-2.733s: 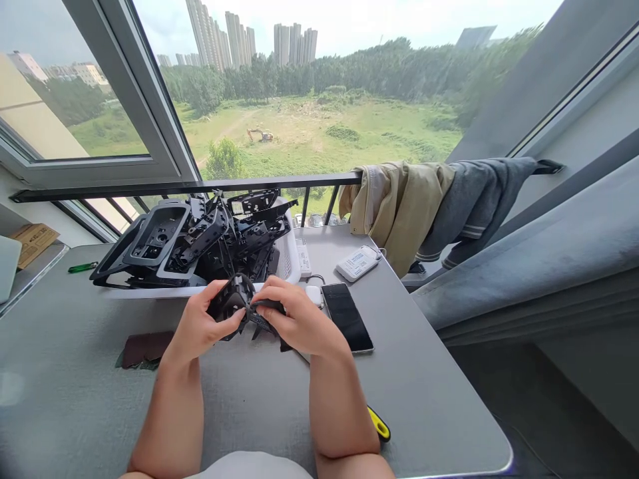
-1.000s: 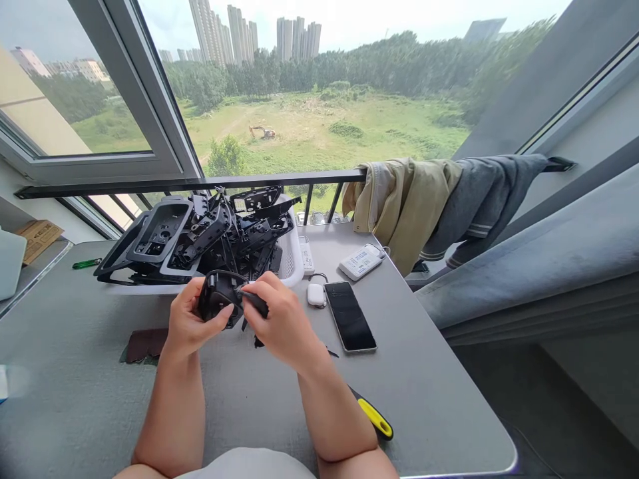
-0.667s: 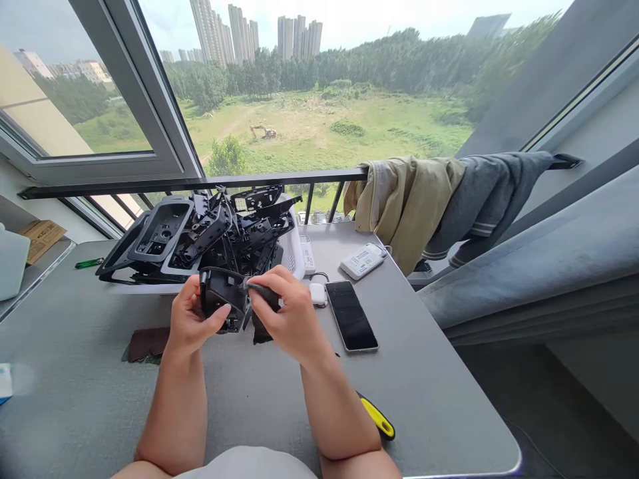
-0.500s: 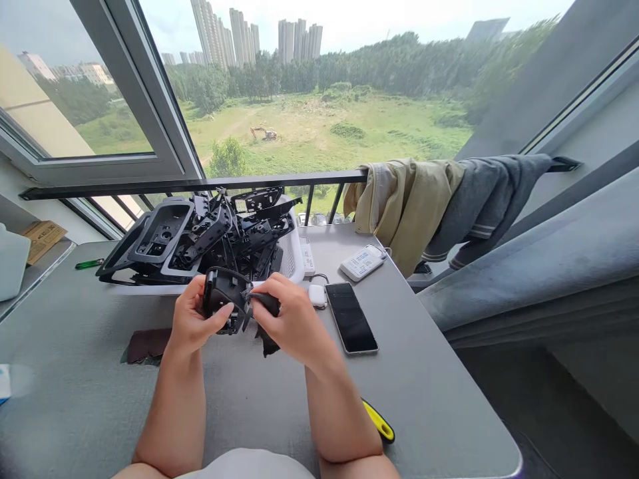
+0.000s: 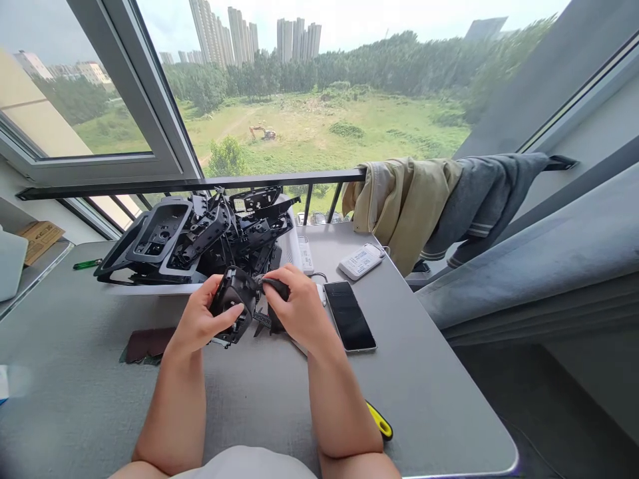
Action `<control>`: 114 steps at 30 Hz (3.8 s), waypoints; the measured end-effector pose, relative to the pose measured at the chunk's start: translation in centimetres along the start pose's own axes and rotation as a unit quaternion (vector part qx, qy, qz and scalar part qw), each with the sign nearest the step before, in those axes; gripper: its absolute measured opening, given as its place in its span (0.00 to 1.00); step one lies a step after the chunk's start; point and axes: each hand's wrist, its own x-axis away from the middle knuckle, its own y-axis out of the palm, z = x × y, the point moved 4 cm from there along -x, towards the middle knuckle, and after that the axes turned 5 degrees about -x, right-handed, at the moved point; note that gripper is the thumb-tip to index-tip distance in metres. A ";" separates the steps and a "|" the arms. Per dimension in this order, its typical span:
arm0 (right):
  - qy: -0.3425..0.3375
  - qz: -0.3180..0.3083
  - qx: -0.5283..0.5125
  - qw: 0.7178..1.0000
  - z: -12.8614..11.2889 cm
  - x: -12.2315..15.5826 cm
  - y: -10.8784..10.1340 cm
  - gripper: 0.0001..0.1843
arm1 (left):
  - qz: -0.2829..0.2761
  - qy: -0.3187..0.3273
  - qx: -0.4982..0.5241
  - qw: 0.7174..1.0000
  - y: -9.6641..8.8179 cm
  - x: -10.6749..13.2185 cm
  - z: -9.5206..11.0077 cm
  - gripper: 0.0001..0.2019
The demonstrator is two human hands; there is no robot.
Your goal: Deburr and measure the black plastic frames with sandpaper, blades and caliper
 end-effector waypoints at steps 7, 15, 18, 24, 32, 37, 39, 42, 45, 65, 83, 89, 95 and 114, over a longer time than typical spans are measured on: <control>-0.129 0.016 -0.008 0.992 -1.0 0.4 0.6 0.12 | -0.052 0.003 -0.111 0.993 0.7 0.1 0.7 0.12; -0.035 0.025 0.005 0.999 0.7 -0.3 -0.7 0.08 | -0.021 -0.039 -0.044 0.998 0.0 0.5 0.4 0.14; -0.090 0.025 -0.042 0.995 -0.8 0.1 -0.2 0.09 | -0.001 -0.060 -0.057 0.997 -0.1 0.3 0.2 0.18; -0.134 0.002 0.033 0.990 -0.6 0.2 2.1 0.12 | -0.060 -0.060 -0.032 0.996 0.5 0.6 0.2 0.22; -0.136 -0.015 0.042 0.990 0.1 0.0 2.3 0.12 | -0.058 -0.038 0.052 0.996 1.1 0.5 -0.1 0.21; -0.132 -0.081 0.033 0.987 -0.4 0.5 2.4 0.11 | -0.030 -0.036 0.058 0.997 1.0 0.2 -0.3 0.21; -0.123 -0.072 0.028 0.989 -0.6 0.5 2.2 0.10 | -0.034 -0.038 0.062 0.997 1.1 0.2 -0.4 0.21; -0.118 -0.031 0.015 0.992 -0.8 0.6 1.9 0.10 | -0.032 -0.042 0.062 0.997 1.2 0.3 -0.4 0.22; -0.135 -0.056 0.017 0.989 -1.2 0.9 2.3 0.13 | -0.037 -0.055 0.049 0.997 1.4 0.3 -0.4 0.24; -0.102 -0.117 0.117 0.981 -0.7 1.1 1.8 0.15 | -0.044 -0.055 0.047 0.996 1.4 0.2 -0.5 0.27; -0.123 0.018 0.108 0.986 -0.3 0.6 0.9 0.15 | -0.027 -0.052 0.025 0.998 1.2 0.3 -0.1 0.27; -0.132 -0.053 0.063 0.988 -1.3 0.9 2.6 0.16 | -0.029 -0.077 -0.022 0.996 1.4 0.6 -0.8 0.31; -0.076 -0.024 0.051 0.996 -0.7 0.8 1.7 0.16 | -0.034 -0.053 0.022 0.998 2.2 0.4 -0.4 0.29; -0.205 -0.048 0.065 0.976 -1.5 1.1 2.2 0.17 | -0.026 -0.056 0.128 0.990 1.2 0.6 1.1 0.26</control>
